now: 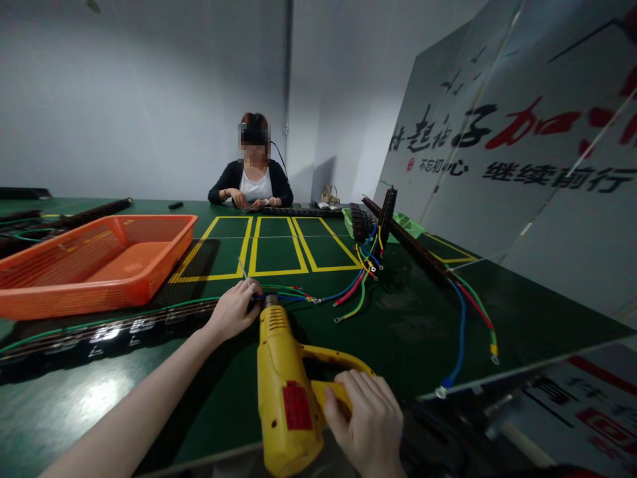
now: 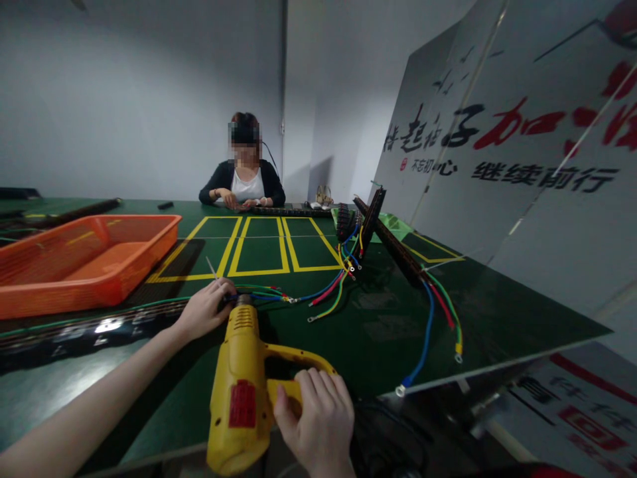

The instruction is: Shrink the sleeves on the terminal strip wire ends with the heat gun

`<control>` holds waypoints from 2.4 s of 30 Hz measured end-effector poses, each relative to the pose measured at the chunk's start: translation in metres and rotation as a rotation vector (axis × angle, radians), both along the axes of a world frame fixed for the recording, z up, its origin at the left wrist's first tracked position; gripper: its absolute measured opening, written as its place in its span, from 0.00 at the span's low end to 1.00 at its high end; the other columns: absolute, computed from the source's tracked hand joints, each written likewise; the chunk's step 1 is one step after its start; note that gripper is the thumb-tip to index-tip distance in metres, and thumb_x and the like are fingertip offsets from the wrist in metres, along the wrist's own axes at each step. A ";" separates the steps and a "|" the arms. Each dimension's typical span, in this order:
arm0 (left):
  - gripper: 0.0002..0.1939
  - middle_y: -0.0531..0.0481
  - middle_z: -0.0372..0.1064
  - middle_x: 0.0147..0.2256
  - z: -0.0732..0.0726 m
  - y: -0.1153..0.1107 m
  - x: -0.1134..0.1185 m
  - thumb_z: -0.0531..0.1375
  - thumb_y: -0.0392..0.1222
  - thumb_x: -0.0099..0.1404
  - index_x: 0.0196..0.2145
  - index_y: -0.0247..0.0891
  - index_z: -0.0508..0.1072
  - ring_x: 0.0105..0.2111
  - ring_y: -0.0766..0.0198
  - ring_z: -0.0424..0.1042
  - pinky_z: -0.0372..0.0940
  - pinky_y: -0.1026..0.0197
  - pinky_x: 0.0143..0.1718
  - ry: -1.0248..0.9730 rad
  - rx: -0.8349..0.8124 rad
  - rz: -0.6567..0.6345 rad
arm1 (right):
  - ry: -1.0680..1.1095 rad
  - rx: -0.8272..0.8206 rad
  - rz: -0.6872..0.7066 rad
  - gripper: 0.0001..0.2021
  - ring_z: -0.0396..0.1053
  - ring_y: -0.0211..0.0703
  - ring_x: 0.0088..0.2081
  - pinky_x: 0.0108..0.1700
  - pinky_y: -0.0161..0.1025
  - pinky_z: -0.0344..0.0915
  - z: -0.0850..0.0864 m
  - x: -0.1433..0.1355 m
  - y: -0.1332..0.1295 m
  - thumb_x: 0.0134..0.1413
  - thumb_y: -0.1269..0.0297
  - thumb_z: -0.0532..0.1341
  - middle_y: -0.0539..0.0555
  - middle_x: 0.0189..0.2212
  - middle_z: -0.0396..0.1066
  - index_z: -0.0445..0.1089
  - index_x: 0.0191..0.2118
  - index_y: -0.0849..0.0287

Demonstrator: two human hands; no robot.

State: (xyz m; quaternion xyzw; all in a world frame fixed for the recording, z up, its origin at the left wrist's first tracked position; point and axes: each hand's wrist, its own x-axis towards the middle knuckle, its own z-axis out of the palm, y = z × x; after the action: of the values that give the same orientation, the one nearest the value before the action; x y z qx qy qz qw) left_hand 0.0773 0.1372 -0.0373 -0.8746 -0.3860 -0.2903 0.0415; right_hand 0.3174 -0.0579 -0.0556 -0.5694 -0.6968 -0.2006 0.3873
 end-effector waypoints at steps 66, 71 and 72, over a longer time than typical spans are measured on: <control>0.06 0.46 0.65 0.41 0.000 -0.001 0.001 0.47 0.41 0.67 0.38 0.40 0.62 0.42 0.59 0.67 0.64 0.54 0.45 -0.045 0.002 -0.009 | -0.133 0.029 -0.020 0.14 0.68 0.37 0.28 0.36 0.36 0.56 0.007 0.068 -0.015 0.62 0.62 0.49 0.49 0.24 0.71 0.67 0.30 0.58; 0.06 0.46 0.64 0.41 0.001 -0.002 0.003 0.47 0.41 0.67 0.38 0.40 0.61 0.42 0.59 0.67 0.64 0.54 0.45 -0.042 -0.002 0.004 | -0.153 0.016 -0.029 0.13 0.67 0.37 0.28 0.36 0.36 0.55 0.007 0.069 -0.015 0.62 0.64 0.50 0.49 0.24 0.71 0.67 0.30 0.57; 0.06 0.46 0.64 0.41 0.001 -0.002 0.003 0.46 0.41 0.67 0.38 0.40 0.61 0.42 0.59 0.66 0.64 0.54 0.45 -0.042 -0.004 0.006 | -0.151 0.018 -0.029 0.13 0.67 0.38 0.28 0.36 0.37 0.55 0.006 0.069 -0.015 0.62 0.64 0.50 0.49 0.24 0.71 0.67 0.29 0.58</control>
State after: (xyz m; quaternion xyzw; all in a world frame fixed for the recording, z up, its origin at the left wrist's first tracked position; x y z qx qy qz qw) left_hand 0.0803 0.1349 -0.0362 -0.8673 -0.3899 -0.3077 0.0322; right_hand 0.3859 -0.0728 -0.0497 -0.5590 -0.7141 -0.2548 0.3356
